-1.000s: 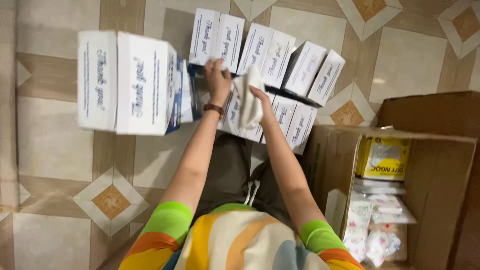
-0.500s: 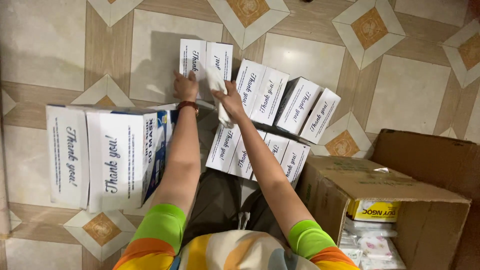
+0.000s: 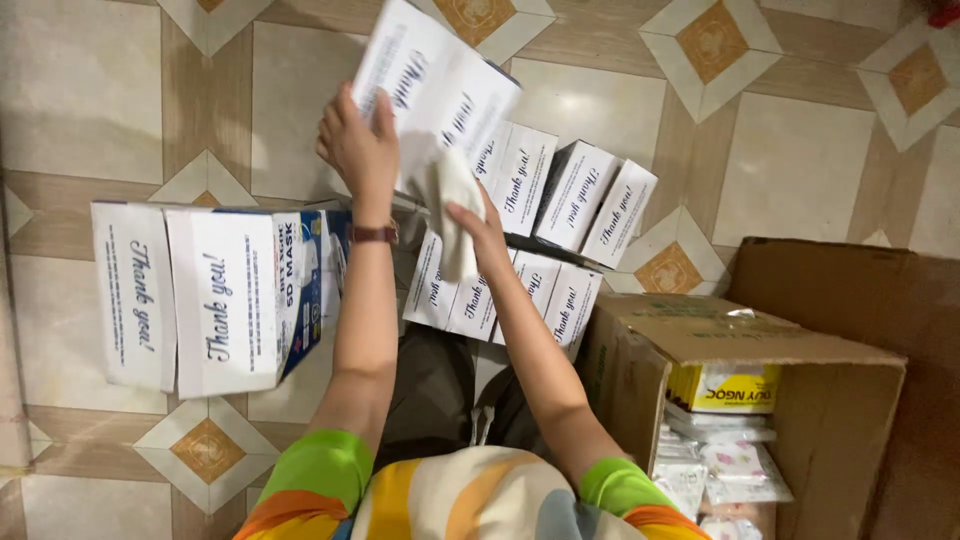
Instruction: The person packs yellow face mask packages into small white boxes labeled 'Thank you!' and places them into a larger cardboard box. They repeatedly pick up a mask package, wipe it with a white cloth, and place it inside a small box before stacking the small boxes.
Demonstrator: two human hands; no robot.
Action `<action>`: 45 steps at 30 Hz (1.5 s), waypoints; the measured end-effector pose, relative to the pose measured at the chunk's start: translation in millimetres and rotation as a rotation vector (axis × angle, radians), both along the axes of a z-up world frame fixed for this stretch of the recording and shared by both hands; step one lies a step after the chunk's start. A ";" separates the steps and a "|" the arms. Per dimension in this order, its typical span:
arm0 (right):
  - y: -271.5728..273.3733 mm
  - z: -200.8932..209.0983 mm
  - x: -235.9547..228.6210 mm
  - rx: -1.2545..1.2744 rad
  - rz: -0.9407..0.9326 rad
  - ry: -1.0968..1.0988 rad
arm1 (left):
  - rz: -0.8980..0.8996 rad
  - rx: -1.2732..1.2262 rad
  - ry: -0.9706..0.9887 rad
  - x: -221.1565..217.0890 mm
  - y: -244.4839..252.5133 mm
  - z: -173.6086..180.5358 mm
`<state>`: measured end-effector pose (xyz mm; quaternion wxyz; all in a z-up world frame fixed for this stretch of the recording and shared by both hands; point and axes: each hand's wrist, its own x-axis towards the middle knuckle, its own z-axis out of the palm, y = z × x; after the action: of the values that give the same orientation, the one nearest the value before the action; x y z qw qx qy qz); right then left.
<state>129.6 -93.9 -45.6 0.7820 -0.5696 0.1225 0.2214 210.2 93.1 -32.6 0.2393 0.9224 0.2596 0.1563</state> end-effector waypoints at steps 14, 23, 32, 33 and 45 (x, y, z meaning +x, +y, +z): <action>-71.7 45.9 -334.6 0.177 -0.243 0.156 | -0.788 -0.041 0.294 -208.2 -148.2 -7.5; -133.6 26.4 -338.6 0.051 -0.149 0.170 | -0.597 -0.231 0.138 -243.7 -105.8 -79.4; -79.6 46.9 -254.9 -1.074 -0.042 -0.635 | -0.521 -1.022 -0.099 -307.5 -99.5 -128.7; -61.6 37.2 -249.7 -1.369 0.201 -0.899 | -0.379 -1.675 -0.126 -306.8 -101.7 -137.8; -128.5 6.2 -222.0 -1.759 0.296 -0.850 | -0.714 -0.506 -0.103 -314.2 -104.2 -84.1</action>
<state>-92.4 -222.4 -39.4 0.0235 -0.9896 -0.1201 -0.0757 -104.0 -11.1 -116.6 0.5093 0.8577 -0.0575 0.0413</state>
